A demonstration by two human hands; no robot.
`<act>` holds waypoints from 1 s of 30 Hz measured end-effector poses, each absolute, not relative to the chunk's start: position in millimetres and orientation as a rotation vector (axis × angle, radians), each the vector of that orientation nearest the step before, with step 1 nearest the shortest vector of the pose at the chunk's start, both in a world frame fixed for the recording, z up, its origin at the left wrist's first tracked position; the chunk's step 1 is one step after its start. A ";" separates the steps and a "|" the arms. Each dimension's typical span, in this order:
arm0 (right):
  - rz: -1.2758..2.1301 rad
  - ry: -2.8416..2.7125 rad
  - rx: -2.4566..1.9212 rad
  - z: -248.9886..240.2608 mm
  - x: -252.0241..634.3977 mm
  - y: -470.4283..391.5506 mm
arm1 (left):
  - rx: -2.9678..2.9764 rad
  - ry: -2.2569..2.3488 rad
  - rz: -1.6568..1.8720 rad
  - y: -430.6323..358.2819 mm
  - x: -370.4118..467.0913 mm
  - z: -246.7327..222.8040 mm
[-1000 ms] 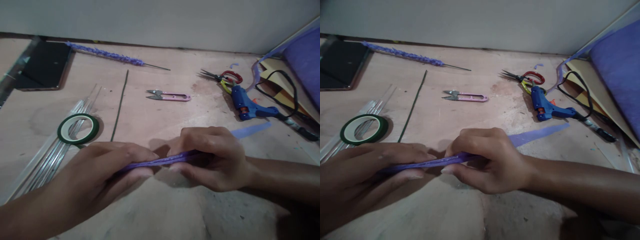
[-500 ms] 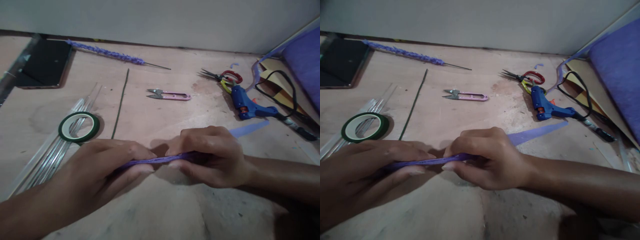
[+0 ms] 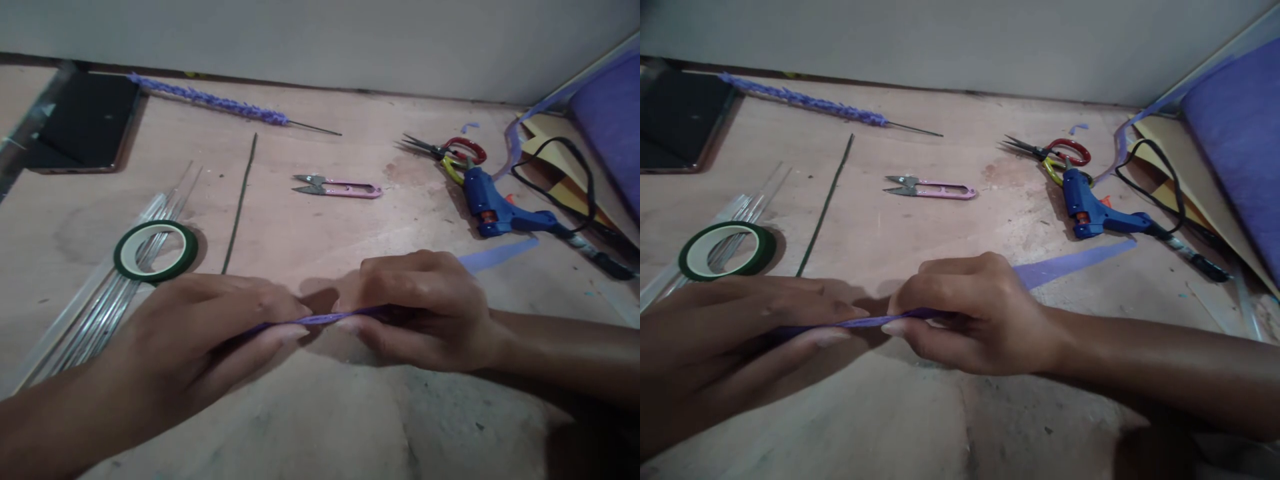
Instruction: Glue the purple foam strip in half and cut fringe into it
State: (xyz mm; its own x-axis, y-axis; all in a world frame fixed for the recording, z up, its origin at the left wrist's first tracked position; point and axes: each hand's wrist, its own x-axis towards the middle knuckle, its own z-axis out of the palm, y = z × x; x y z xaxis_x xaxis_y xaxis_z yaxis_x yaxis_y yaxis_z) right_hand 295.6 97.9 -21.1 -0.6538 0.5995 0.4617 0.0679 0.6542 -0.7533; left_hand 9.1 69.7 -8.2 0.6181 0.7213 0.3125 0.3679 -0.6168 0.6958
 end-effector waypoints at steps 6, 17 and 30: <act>0.918 -2.170 -0.500 -19.9 296.4 97.4 | 2.320 0.870 0.715 72.4 9.5 -9.5; 0.387 -2.300 -0.482 -24.8 289.2 101.6 | 2.383 0.948 0.803 67.7 13.3 -9.2; 0.356 -2.413 -0.470 -19.9 291.1 94.1 | 2.360 0.969 0.823 58.7 22.0 -11.8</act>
